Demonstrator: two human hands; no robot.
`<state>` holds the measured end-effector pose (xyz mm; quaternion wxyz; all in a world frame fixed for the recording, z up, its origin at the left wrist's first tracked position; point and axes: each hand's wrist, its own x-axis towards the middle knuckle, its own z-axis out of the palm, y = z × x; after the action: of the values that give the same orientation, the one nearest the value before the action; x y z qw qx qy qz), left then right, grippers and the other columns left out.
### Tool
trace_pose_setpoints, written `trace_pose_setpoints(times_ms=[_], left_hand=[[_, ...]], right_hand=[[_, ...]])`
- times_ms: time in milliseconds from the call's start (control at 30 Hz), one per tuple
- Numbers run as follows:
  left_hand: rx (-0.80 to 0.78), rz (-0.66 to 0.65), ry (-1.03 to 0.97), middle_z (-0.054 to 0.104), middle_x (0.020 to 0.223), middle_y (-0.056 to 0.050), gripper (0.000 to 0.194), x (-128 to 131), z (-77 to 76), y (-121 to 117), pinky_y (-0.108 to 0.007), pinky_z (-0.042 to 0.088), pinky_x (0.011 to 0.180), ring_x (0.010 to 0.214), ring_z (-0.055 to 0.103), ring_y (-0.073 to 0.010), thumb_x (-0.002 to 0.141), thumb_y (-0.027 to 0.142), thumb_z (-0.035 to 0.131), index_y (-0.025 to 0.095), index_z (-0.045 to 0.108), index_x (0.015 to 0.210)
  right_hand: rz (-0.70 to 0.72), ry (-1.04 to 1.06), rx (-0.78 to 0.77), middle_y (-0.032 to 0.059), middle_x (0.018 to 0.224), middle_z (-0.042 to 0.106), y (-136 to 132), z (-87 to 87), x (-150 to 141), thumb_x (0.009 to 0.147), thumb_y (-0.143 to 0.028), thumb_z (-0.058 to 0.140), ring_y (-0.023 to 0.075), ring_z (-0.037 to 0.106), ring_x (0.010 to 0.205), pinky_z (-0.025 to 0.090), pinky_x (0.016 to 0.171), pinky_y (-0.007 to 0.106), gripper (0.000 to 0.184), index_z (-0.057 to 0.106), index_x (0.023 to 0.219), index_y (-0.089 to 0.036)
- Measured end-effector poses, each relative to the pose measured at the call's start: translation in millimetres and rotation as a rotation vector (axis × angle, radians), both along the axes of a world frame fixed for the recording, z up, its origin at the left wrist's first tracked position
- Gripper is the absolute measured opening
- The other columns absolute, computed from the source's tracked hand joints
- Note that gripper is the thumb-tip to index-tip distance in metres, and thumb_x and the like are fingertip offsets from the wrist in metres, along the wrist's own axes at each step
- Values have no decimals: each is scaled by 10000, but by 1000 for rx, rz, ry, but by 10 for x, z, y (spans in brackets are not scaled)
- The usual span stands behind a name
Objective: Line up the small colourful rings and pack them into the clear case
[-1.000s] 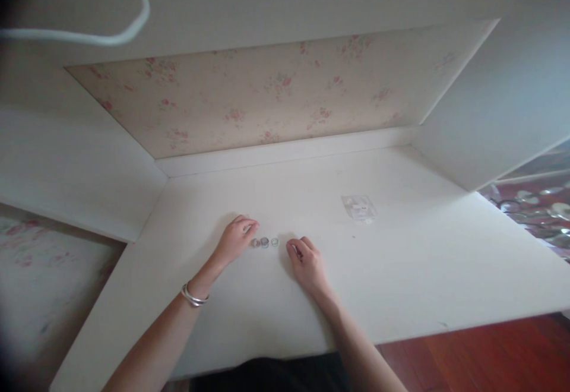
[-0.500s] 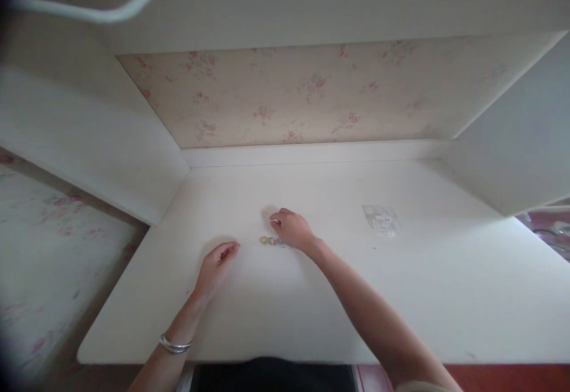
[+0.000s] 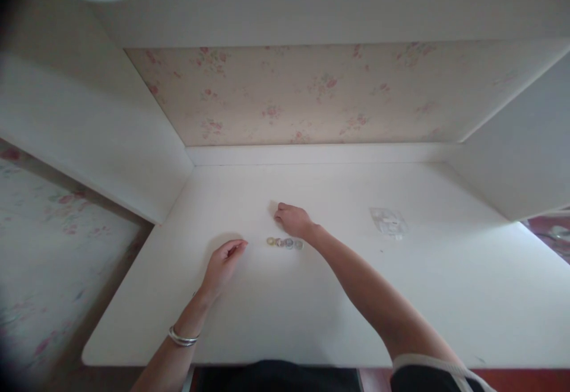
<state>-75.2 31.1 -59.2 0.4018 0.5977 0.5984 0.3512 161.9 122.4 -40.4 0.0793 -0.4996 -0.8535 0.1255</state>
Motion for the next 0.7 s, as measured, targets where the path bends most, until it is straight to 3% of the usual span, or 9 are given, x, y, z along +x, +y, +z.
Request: trace_pose_setpoints(times_ms=[133,233,467,700], left_hand=[[-24,-1,-8,689,816,-30,379,-13,18,7,-254,465,644,705,599,-156,831,463,501,167,671,996],[-29,-3,-24,692,829,-30,365,-11,30,-1,-253,460,657,713,598,-155,828,459,510,169,677,973],[-59,11,-98,696,892,-40,364,-2,48,3,-270,454,718,790,609,-178,808,473,531,174,686,946],[-74,69,-108,693,854,-42,404,-4,54,4,-254,437,664,785,597,-185,779,507,552,166,689,949]], right_hand=[[-60,43,40,49,961,594,-138,84,139,931,-234,391,136,570,808,389,682,234,271,655,874,-209],[-130,222,77,38,952,590,-371,109,275,937,-259,389,130,575,822,407,727,233,251,635,929,-213],[-234,363,12,49,929,585,-974,-86,465,935,-275,385,132,577,778,439,692,242,256,632,927,-207],[-247,366,-1,42,922,589,-1094,-126,458,935,-283,385,132,583,772,449,714,247,263,640,933,-218]])
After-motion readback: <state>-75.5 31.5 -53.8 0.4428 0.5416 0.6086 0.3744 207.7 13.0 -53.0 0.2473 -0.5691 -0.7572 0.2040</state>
